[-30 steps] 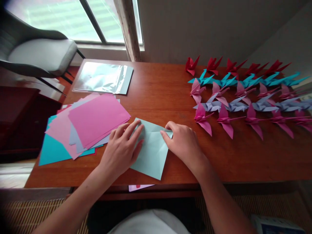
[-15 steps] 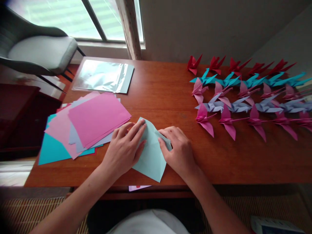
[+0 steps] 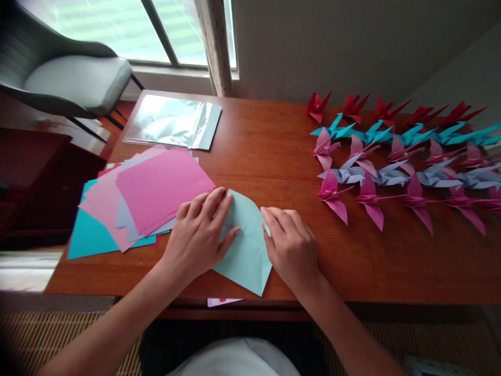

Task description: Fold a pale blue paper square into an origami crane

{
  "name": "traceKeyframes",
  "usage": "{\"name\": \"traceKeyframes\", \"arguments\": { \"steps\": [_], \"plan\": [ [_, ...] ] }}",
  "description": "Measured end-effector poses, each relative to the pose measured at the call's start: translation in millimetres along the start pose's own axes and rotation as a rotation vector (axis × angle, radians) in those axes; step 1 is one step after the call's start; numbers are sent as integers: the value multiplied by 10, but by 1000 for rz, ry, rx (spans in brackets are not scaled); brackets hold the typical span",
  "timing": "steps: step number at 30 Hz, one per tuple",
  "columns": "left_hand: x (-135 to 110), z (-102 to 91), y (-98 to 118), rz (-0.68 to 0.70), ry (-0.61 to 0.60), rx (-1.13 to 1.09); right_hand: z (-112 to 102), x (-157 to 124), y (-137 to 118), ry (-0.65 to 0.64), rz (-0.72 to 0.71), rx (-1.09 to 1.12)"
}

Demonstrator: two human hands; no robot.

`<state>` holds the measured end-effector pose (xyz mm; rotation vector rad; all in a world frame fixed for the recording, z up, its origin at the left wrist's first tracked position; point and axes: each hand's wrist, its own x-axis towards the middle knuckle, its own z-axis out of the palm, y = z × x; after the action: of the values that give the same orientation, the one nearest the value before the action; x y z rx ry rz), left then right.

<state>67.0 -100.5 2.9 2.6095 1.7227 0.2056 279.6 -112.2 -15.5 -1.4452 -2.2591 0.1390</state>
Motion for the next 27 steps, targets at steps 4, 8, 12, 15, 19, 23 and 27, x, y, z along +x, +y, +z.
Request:
{"name": "traceKeyframes", "arguments": {
  "steps": [4,8,12,15,19,23,27],
  "plan": [
    [23,-25,-26,-3,-9,34,-4,-14,3,-88,-133,-50],
    [49,-62,-41,5,-51,64,-19,10,29,-115,-271,-125],
    [68,-92,-47,13,-76,75,-34,42,83,-128,-398,-182],
    [70,-87,-61,24,-78,76,-59,61,123,-161,-455,-203],
    [69,-74,-84,36,-79,75,-105,97,181,-206,-534,-209],
    [77,-78,-93,40,-85,73,-142,141,245,-246,-596,-206],
    [80,-84,-93,43,-91,72,-152,164,283,-261,-625,-188]
  ]
}}
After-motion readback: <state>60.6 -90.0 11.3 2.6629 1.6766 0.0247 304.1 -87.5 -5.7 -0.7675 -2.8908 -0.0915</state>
